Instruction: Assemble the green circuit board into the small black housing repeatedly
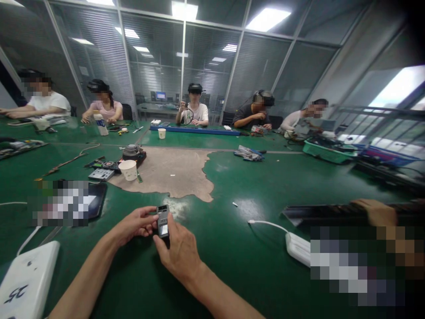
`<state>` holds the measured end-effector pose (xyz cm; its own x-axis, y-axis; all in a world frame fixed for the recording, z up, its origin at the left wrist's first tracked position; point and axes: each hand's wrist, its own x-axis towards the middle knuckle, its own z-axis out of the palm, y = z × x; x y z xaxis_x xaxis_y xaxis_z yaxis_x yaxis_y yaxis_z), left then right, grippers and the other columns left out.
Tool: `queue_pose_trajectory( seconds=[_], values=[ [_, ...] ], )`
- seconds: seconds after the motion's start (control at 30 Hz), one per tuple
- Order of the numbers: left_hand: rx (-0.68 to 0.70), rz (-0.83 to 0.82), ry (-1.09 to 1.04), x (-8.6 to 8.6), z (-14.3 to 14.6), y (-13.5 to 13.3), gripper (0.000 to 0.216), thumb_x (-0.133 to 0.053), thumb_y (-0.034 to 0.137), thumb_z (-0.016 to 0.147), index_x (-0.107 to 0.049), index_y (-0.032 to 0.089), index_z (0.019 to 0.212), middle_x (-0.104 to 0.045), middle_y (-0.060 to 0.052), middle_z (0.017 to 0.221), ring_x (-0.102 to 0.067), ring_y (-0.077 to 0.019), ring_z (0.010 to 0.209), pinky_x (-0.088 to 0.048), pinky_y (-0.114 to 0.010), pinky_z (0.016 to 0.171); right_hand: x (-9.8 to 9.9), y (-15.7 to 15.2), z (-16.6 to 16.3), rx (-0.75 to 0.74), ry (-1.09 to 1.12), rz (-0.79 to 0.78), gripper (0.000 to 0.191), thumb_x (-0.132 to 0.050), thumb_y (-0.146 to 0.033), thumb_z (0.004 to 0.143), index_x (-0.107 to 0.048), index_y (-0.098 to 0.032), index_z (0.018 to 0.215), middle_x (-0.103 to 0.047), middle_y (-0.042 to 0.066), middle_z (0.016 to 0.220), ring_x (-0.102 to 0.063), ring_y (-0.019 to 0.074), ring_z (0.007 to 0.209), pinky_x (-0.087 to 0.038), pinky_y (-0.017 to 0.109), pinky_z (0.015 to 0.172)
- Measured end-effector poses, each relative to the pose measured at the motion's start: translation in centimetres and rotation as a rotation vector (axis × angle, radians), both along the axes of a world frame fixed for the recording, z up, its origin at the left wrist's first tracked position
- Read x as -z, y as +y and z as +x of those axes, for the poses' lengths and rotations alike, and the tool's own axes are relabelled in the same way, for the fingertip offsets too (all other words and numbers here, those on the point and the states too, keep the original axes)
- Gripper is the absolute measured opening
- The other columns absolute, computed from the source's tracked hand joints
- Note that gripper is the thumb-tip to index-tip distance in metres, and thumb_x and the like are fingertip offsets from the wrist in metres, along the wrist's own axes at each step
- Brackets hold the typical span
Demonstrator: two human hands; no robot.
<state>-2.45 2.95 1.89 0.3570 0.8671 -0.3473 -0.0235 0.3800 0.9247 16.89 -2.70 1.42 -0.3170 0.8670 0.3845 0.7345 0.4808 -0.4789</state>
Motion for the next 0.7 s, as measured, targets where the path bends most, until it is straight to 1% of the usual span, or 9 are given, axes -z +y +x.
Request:
queue_pose_trajectory(
  seconds=[0.13, 0.27, 0.33, 0.43, 0.5, 0.57, 0.63, 0.7],
  values=[
    [0.041, -0.001, -0.055, -0.2, -0.7, -0.2, 0.058, -0.069, 0.031, 0.081, -0.045, 0.019, 0.133, -0.062, -0.002, 0.080, -0.057, -0.0080, 0.063, -0.047, -0.016, 0.054, 0.1, 0.1, 0.1, -0.007, 0.013, -0.001, 0.064, -0.051, -0.037, 0.088, -0.032, -0.006, 0.141, -0.063, 0.016, 0.107, -0.062, 0.0281, 0.093, -0.051, 0.041, 0.082],
    [0.095, -0.001, -0.087, -0.1, -1.2, -0.4, 0.063, -0.070, 0.023, 0.080, -0.042, 0.021, 0.137, -0.063, -0.005, 0.088, -0.058, -0.0102, 0.067, -0.048, -0.019, 0.057, -0.2, 0.0, 0.0, -0.004, 0.046, 0.019, 0.064, -0.050, -0.037, 0.089, -0.033, -0.005, 0.141, -0.064, 0.017, 0.107, -0.062, 0.0288, 0.093, -0.051, 0.042, 0.082],
    [0.102, 0.014, -0.078, 0.0, -1.1, -0.4, 0.064, -0.070, 0.022, 0.079, -0.042, 0.020, 0.137, -0.062, -0.005, 0.087, -0.058, -0.0108, 0.066, -0.049, -0.021, 0.059, -0.8, -0.1, -0.1, -0.003, 0.075, 0.033, 0.064, -0.050, -0.037, 0.089, -0.033, -0.005, 0.141, -0.064, 0.017, 0.109, -0.062, 0.0286, 0.094, -0.051, 0.041, 0.082],
    [0.098, 0.041, -0.052, -0.1, -0.7, -0.6, 0.065, -0.071, 0.024, 0.079, -0.042, 0.020, 0.137, -0.061, -0.004, 0.085, -0.057, -0.0109, 0.065, -0.048, -0.022, 0.060, -2.3, -0.3, 0.5, 0.005, 0.128, 0.058, 0.061, -0.051, -0.036, 0.089, -0.035, -0.007, 0.141, -0.064, 0.016, 0.111, -0.062, 0.0272, 0.097, -0.050, 0.040, 0.086],
    [0.096, 0.057, -0.035, -0.3, -0.4, -0.8, 0.065, -0.071, 0.026, 0.079, -0.042, 0.019, 0.137, -0.061, -0.004, 0.086, -0.056, -0.0101, 0.065, -0.047, -0.021, 0.059, -3.3, -0.4, 1.7, 0.032, 0.150, 0.076, 0.059, -0.050, -0.037, 0.089, -0.038, -0.008, 0.139, -0.063, 0.016, 0.115, -0.062, 0.0268, 0.101, -0.049, 0.039, 0.089],
    [0.089, 0.071, -0.010, -0.6, -0.3, -0.9, 0.065, -0.070, 0.027, 0.079, -0.041, 0.019, 0.137, -0.061, -0.004, 0.089, -0.056, -0.0097, 0.065, -0.046, -0.020, 0.057, -3.8, -0.5, 3.4, 0.087, 0.132, 0.094, 0.058, -0.050, -0.037, 0.089, -0.040, -0.008, 0.138, -0.061, 0.017, 0.120, -0.061, 0.0278, 0.105, -0.048, 0.040, 0.091],
    [0.082, 0.079, 0.025, -0.8, -0.2, -1.1, 0.067, -0.070, 0.028, 0.079, -0.040, 0.019, 0.138, -0.061, -0.004, 0.090, -0.056, -0.0100, 0.064, -0.046, -0.020, 0.056, -3.6, -0.9, 5.5, 0.150, 0.094, 0.084, 0.057, -0.049, -0.036, 0.090, -0.040, -0.008, 0.139, -0.061, 0.017, 0.120, -0.061, 0.0275, 0.105, -0.049, 0.039, 0.090],
    [0.077, 0.087, 0.061, -0.9, -0.1, -1.1, 0.069, -0.070, 0.028, 0.078, -0.039, 0.019, 0.139, -0.062, -0.005, 0.090, -0.056, -0.0107, 0.065, -0.047, -0.021, 0.056, -2.9, -1.4, 7.6, 0.213, 0.044, 0.064, 0.056, -0.048, -0.035, 0.090, -0.040, -0.010, 0.139, -0.062, 0.016, 0.118, -0.063, 0.0270, 0.102, -0.050, 0.040, 0.089]
  ],
)
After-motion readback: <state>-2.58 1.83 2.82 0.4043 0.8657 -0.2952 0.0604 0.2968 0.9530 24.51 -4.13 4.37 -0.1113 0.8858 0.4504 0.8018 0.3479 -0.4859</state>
